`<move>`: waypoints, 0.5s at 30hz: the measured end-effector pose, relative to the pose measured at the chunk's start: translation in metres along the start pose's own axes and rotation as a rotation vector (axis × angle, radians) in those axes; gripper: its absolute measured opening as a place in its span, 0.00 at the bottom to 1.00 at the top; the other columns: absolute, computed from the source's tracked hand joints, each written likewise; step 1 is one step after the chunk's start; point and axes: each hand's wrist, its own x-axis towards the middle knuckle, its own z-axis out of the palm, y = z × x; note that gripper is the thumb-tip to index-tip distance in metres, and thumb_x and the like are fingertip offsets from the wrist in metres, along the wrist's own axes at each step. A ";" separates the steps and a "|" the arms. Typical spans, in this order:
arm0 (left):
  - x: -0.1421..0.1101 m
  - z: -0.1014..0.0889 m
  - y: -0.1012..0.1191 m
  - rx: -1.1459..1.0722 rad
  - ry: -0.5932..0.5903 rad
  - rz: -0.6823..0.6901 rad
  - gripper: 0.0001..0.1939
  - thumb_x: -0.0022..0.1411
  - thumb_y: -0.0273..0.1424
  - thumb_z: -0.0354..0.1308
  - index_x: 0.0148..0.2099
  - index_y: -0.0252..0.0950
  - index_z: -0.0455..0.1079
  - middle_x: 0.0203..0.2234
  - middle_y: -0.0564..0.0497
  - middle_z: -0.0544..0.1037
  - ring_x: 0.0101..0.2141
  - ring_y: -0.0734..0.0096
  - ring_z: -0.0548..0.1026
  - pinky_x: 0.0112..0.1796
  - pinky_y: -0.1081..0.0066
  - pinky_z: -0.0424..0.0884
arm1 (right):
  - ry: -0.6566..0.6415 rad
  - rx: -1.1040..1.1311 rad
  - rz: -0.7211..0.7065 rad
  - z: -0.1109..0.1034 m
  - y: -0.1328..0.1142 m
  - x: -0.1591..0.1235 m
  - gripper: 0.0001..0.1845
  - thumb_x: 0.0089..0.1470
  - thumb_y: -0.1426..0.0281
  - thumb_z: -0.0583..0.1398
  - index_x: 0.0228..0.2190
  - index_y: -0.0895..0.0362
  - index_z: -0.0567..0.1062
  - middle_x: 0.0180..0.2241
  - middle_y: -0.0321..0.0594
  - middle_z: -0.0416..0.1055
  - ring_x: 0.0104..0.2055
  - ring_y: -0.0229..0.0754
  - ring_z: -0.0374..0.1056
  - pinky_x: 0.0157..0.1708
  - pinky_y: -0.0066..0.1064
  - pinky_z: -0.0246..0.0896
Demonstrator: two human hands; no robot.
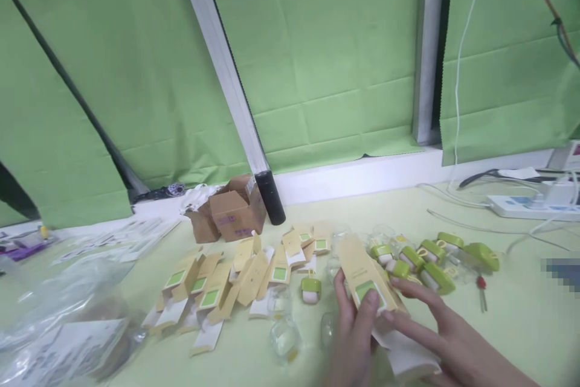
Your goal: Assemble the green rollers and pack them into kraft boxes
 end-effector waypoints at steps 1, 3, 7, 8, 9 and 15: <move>0.000 -0.002 -0.002 0.009 -0.002 -0.013 0.51 0.52 0.46 0.61 0.66 0.46 0.31 0.58 0.42 0.63 0.54 0.55 0.67 0.50 0.62 0.65 | 0.008 -0.015 -0.011 -0.001 -0.001 0.001 0.31 0.50 0.65 0.62 0.56 0.50 0.65 0.59 0.51 0.54 0.58 0.54 0.58 0.44 0.35 0.69; 0.001 -0.004 -0.006 0.037 -0.008 -0.014 0.52 0.51 0.48 0.61 0.66 0.43 0.30 0.58 0.40 0.64 0.55 0.55 0.66 0.51 0.62 0.64 | 0.025 -0.028 -0.068 -0.005 -0.002 0.007 0.29 0.51 0.66 0.61 0.55 0.52 0.65 0.58 0.50 0.56 0.59 0.54 0.54 0.49 0.40 0.65; 0.001 -0.006 -0.011 0.092 -0.025 0.015 0.52 0.53 0.48 0.60 0.66 0.40 0.29 0.59 0.41 0.62 0.57 0.59 0.63 0.54 0.66 0.60 | -0.008 0.017 -0.194 -0.013 -0.002 0.016 0.27 0.52 0.65 0.59 0.55 0.46 0.66 0.58 0.44 0.57 0.60 0.54 0.51 0.52 0.45 0.59; 0.000 -0.006 -0.011 0.097 -0.040 0.021 0.50 0.55 0.47 0.58 0.66 0.40 0.29 0.60 0.41 0.61 0.58 0.60 0.62 0.54 0.67 0.59 | -0.028 0.016 -0.199 -0.014 -0.002 0.017 0.27 0.52 0.63 0.59 0.55 0.45 0.65 0.58 0.43 0.57 0.60 0.55 0.51 0.52 0.46 0.59; 0.000 -0.006 -0.011 0.095 -0.063 0.019 0.47 0.57 0.46 0.57 0.66 0.40 0.30 0.60 0.41 0.61 0.58 0.61 0.62 0.54 0.67 0.60 | -0.053 0.010 -0.194 -0.014 -0.002 0.017 0.28 0.52 0.62 0.59 0.55 0.45 0.65 0.57 0.43 0.58 0.59 0.56 0.50 0.52 0.47 0.58; 0.002 -0.003 -0.008 -0.096 -0.117 -0.043 0.34 0.64 0.36 0.51 0.65 0.47 0.37 0.57 0.49 0.66 0.56 0.64 0.64 0.54 0.65 0.61 | -0.088 0.025 -0.159 -0.016 -0.004 0.015 0.29 0.48 0.63 0.61 0.54 0.44 0.66 0.57 0.44 0.56 0.60 0.60 0.47 0.55 0.57 0.48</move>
